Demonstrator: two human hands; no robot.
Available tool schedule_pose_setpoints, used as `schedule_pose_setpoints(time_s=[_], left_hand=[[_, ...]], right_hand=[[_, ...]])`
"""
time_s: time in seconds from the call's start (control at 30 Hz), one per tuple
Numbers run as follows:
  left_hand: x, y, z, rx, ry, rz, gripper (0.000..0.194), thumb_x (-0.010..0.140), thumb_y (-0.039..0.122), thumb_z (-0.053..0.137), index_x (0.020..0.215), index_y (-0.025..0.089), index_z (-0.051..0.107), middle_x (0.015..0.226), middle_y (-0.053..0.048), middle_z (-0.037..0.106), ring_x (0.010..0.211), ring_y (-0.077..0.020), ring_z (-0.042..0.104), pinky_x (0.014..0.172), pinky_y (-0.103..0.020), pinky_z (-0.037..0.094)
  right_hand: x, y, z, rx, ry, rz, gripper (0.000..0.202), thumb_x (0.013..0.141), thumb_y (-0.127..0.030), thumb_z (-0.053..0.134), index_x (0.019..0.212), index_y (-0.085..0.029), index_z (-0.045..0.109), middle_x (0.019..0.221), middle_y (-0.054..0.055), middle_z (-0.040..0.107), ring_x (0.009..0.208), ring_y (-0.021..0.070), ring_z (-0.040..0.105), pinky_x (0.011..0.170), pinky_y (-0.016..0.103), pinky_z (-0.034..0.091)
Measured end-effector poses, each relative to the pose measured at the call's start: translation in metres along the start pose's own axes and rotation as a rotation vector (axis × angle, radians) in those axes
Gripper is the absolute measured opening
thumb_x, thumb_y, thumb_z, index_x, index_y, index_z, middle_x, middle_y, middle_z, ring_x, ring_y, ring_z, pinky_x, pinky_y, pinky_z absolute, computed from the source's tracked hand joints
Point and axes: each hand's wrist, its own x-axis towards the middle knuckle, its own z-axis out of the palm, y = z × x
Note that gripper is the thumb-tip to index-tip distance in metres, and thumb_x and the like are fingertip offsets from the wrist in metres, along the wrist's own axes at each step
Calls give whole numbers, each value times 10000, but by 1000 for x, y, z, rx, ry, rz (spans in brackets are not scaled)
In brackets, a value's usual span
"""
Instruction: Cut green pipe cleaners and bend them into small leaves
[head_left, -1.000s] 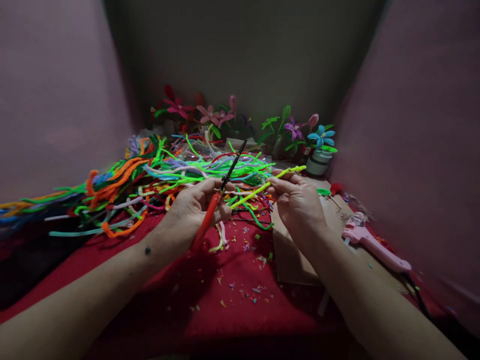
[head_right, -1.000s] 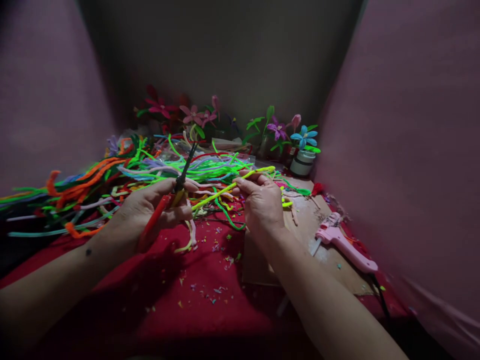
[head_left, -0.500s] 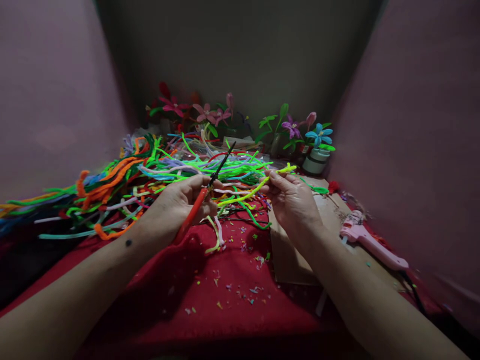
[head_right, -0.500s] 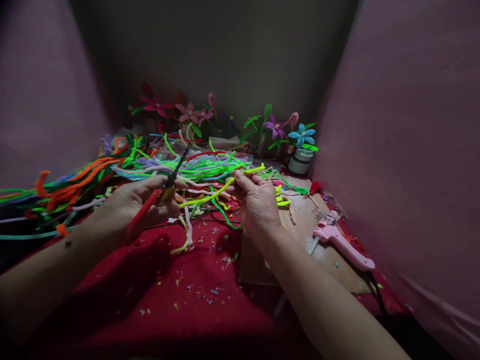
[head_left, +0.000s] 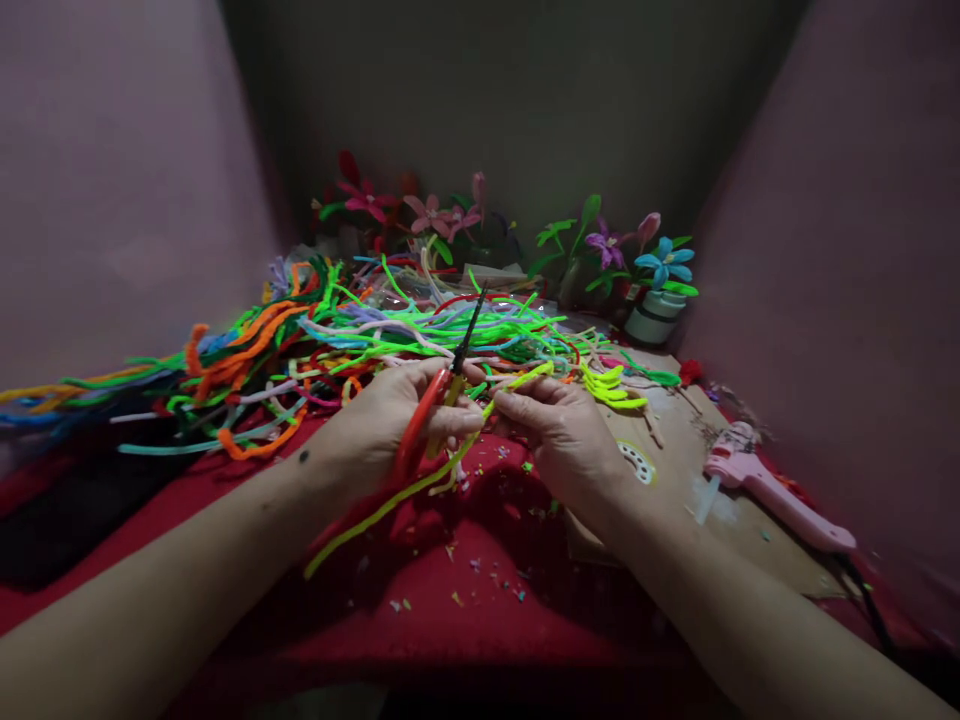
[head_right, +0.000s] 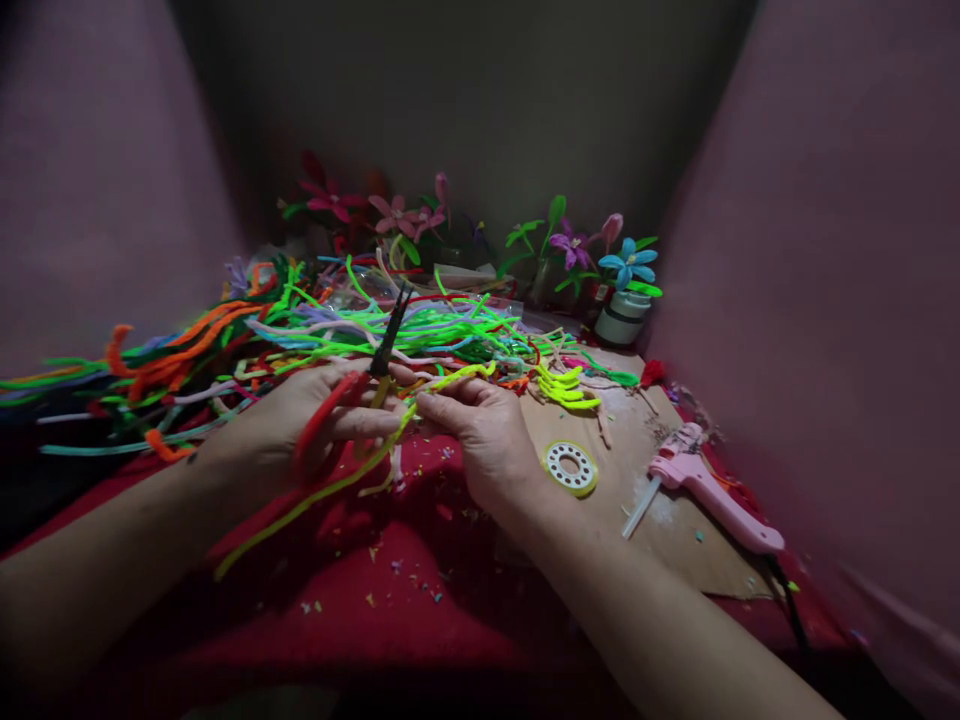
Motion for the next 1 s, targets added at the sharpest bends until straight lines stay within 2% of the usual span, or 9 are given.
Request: schedule_pose_setpoints(time_s=[0.27, 0.43, 0.67, 0.8, 0.87, 0.93, 1.0], left_hand=[[-2, -3, 3, -33, -3, -1, 407, 699, 240, 699, 1077, 208, 550, 653, 47, 528, 483, -78, 504, 466, -206, 437], [-3, 1, 5, 37, 35, 26, 369, 705, 198, 676, 1055, 192, 556, 706, 38, 538, 533, -64, 499, 500, -183, 426], [-3, 2, -3, 116, 6, 56, 386, 698, 235, 691, 1065, 206, 574, 752, 25, 553, 571, -77, 513, 526, -197, 430], [-1, 5, -7, 143, -21, 72, 415, 683, 218, 697, 1080, 204, 578, 760, 21, 571, 625, -80, 528, 589, -199, 436], [0, 7, -8, 169, -18, 94, 412, 678, 205, 682, 1078, 196, 581, 732, 26, 562, 638, -82, 527, 612, -200, 435], [1, 8, -8, 249, 27, 126, 409, 679, 215, 661, 1078, 182, 575, 720, 25, 550, 642, -93, 523, 613, -212, 434], [1, 9, -10, 426, 152, 216, 419, 685, 237, 653, 1089, 176, 559, 751, 14, 554, 676, -115, 523, 633, -233, 432]], right_hand=[[1, -1, -2, -5, -12, -25, 101, 666, -208, 722, 679, -148, 641, 629, -24, 584, 568, 77, 499, 600, 244, 407], [1, -4, 0, -26, -20, -6, 116, 688, -234, 684, 647, -146, 620, 597, -17, 593, 527, 79, 506, 565, 228, 420], [2, -8, 2, 137, 2, 80, 51, 652, -151, 663, 634, -133, 619, 639, 8, 622, 569, 79, 536, 523, 182, 447], [1, -11, 2, 242, -31, 248, 38, 602, -122, 655, 603, -133, 618, 571, -6, 615, 476, 60, 507, 490, 175, 452], [0, -11, 2, 260, -35, 278, 27, 605, -133, 650, 609, -135, 624, 563, -3, 619, 471, 67, 518, 485, 183, 456], [1, -11, 2, 245, -8, 231, 29, 622, -136, 656, 628, -132, 628, 584, 0, 624, 490, 73, 534, 489, 190, 457], [2, -11, 1, 222, 52, 149, 47, 635, -135, 672, 637, -130, 626, 590, -8, 612, 500, 75, 537, 502, 202, 458]])
